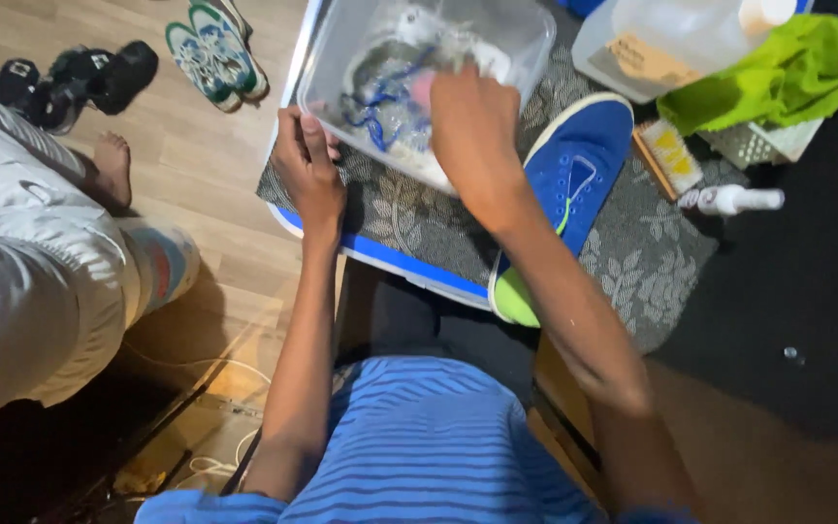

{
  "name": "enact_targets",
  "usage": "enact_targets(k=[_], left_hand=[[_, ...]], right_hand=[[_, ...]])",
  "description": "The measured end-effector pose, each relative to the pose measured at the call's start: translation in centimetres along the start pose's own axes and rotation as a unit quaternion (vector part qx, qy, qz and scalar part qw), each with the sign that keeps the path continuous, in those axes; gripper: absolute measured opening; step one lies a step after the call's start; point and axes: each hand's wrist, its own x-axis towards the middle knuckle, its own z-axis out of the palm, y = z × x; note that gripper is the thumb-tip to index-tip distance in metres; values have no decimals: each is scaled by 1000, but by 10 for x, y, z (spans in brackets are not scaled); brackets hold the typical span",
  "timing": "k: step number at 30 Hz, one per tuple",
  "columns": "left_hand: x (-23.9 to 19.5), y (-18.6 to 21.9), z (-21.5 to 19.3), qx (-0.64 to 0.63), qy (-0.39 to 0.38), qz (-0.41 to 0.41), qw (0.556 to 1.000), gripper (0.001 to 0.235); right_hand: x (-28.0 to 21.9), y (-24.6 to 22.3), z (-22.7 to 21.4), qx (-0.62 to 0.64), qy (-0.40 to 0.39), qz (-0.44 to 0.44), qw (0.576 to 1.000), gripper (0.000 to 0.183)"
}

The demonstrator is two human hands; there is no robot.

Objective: The person cleans a blue sneaker by scrubbing the white sole with a pink brush dipped in soapy water. They then wipe the shoe with a green cloth and continue scrubbing the sole and sides with the brush.

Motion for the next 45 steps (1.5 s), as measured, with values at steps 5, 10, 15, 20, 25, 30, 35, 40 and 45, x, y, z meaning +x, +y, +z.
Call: enact_targets(k=[5,10,15,20,25,30,35,40,45], left_hand=[[-1,-2,-1,7,0,13,1000,47],[1,-7,2,4,2,5,1000,48],[1,-5,3,16,7,7,1000,50],[1,-16,5,-7,-4,-43,999,61],[2,-13,13,-7,12,-34,999,70],[3,-36,11,-65,45,-52,996,70],[-2,-48,8,-60,43,-50,996,55],[-81,3,15,28,211,119,970,25],[-211,51,33,62,-281,331,899,49]], right_hand=[[6,-13,-26,143,-60,-36,987,8],[1,-2,-21,51,21,1,998,40],[-4,-4,-15,35,82,2,996,19],[-54,1,-49,4,116,108,987,35],[-85,20,-72,73,145,128,978,32],[-115,47,-86,280,153,51,946,19],[-129,59,-64,278,196,38,940,21],[-144,65,-41,337,232,63,910,26],[-159,63,-60,504,239,95,825,27]])
